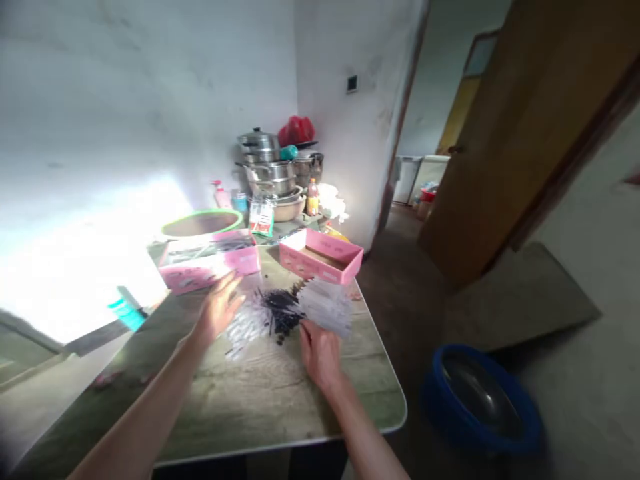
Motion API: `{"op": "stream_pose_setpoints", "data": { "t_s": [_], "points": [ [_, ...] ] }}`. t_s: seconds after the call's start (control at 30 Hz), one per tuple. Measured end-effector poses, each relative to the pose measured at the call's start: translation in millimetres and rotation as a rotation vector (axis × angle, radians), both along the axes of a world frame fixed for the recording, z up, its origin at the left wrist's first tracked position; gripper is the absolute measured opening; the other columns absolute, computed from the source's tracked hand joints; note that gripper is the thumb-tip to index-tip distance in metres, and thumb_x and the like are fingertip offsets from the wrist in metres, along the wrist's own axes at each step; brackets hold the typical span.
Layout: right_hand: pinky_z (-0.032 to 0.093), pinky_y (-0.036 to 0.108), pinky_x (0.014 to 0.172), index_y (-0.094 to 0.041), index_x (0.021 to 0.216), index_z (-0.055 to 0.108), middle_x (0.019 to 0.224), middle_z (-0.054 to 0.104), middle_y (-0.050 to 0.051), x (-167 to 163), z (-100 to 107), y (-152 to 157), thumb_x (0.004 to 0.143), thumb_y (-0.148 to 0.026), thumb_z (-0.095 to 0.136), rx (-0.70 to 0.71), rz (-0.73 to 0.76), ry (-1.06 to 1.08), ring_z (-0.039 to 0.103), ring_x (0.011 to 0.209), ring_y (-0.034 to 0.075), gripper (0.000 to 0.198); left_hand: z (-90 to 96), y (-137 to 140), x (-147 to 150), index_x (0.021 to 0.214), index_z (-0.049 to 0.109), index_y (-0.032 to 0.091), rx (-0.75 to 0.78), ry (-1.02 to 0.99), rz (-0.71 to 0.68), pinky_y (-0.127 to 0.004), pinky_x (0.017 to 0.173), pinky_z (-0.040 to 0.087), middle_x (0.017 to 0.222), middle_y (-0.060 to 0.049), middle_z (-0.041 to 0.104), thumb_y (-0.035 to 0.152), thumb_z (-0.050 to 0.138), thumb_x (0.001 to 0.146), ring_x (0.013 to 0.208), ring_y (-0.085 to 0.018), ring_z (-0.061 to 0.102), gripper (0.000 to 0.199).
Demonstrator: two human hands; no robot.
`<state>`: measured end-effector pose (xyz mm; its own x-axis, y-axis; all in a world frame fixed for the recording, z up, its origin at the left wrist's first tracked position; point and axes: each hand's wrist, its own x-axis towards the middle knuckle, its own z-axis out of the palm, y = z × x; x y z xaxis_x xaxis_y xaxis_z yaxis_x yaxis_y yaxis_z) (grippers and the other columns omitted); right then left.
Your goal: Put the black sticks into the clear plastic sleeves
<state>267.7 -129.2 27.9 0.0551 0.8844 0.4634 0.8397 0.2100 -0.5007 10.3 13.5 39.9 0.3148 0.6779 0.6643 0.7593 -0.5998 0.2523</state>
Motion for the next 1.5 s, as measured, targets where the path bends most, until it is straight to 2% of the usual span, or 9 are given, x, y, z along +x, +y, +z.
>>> {"op": "stream_pose_setpoints", "data": {
  "t_s": [0.2,0.37,0.53,0.7,0.87,1.03,1.23,1.33,1.5],
  "points": [
    [0.042,0.024,0.062,-0.024,0.101,0.073,0.085,0.077,0.007,9,3,46,0.092,-0.024,0.048,-0.179,-0.091,-0.134,0.071,0.077,0.021,0.026,-23.7,9,0,0.122,0.059,0.019,-0.133,-0.117,0.031,-0.037,0.101,0.048,0.126,-0.009,0.063,0.018,0.054,0.087,0.116,-0.026,0.059,0.035],
    [0.04,0.025,0.059,-0.025,0.093,0.074,0.083,0.077,0.007,-4,8,87,0.088,-0.027,0.055,-0.283,-0.051,-0.236,0.071,0.078,0.022,0.02,-36.8,13,-1,0.114,0.064,0.02,-0.168,-0.21,0.061,-0.035,0.089,0.054,0.107,-0.009,0.07,0.018,0.049,0.09,0.102,-0.023,0.065,0.029],
    [0.039,0.025,0.058,-0.024,0.086,0.074,0.08,0.076,0.006,-12,3,102,0.081,-0.023,0.064,-0.312,0.028,-0.295,0.071,0.078,0.023,0.011,-42.3,12,-8,0.11,0.067,0.025,-0.187,-0.317,0.097,-0.036,0.085,0.055,0.102,-0.008,0.071,0.021,0.047,0.091,0.098,-0.023,0.066,0.028],
    [0.037,0.024,0.056,-0.023,0.08,0.072,0.075,0.075,0.005,-8,-10,106,0.084,-0.024,0.061,-0.294,0.034,-0.288,0.071,0.072,0.021,0.012,-47.2,14,-8,0.105,0.069,0.02,-0.214,-0.394,0.103,-0.034,0.082,0.054,0.097,-0.007,0.071,0.02,0.049,0.09,0.091,-0.021,0.066,0.025],
    [0.038,0.023,0.057,-0.023,0.087,0.072,0.078,0.076,0.004,-5,-24,105,0.088,-0.026,0.056,-0.236,0.019,-0.188,0.071,0.072,0.02,0.017,-41.0,9,1,0.104,0.071,0.019,-0.266,-0.425,0.0,-0.028,0.079,0.053,0.096,-0.006,0.07,0.021,0.051,0.089,0.089,-0.018,0.065,0.025],
    [0.04,0.023,0.06,-0.019,0.093,0.073,0.079,0.076,0.007,-6,-32,99,0.092,-0.032,0.049,-0.09,-0.006,-0.164,0.071,0.071,0.021,0.027,-33.0,0,8,0.095,0.074,0.02,-0.287,-0.266,-0.096,-0.032,0.09,0.048,0.095,-0.006,0.071,0.021,0.061,0.084,0.092,-0.019,0.063,0.017],
    [0.038,0.025,0.058,-0.015,0.091,0.073,0.077,0.075,0.009,-7,-38,96,0.094,-0.032,0.043,0.081,0.001,-0.201,0.07,0.063,0.02,0.035,-37.0,3,5,0.089,0.075,0.019,-0.289,-0.186,-0.063,-0.034,0.092,0.045,0.09,-0.005,0.071,0.019,0.058,0.085,0.09,-0.02,0.063,0.017],
    [0.037,0.025,0.058,-0.015,0.092,0.072,0.077,0.075,0.009,-6,-42,96,0.095,-0.031,0.044,0.093,-0.005,-0.226,0.069,0.063,0.019,0.033,-40.8,6,2,0.094,0.074,0.018,-0.273,-0.224,-0.028,-0.031,0.086,0.047,0.091,-0.007,0.07,0.019,0.054,0.088,0.089,-0.019,0.063,0.021],
    [0.035,0.024,0.058,-0.018,0.092,0.072,0.078,0.075,0.007,-12,-46,96,0.095,-0.027,0.045,0.024,0.008,-0.295,0.069,0.066,0.018,0.029,-45.7,8,2,0.101,0.072,0.018,-0.254,-0.3,-0.001,-0.03,0.081,0.049,0.093,-0.007,0.069,0.02,0.053,0.089,0.089,-0.02,0.063,0.023]
  ]
}}
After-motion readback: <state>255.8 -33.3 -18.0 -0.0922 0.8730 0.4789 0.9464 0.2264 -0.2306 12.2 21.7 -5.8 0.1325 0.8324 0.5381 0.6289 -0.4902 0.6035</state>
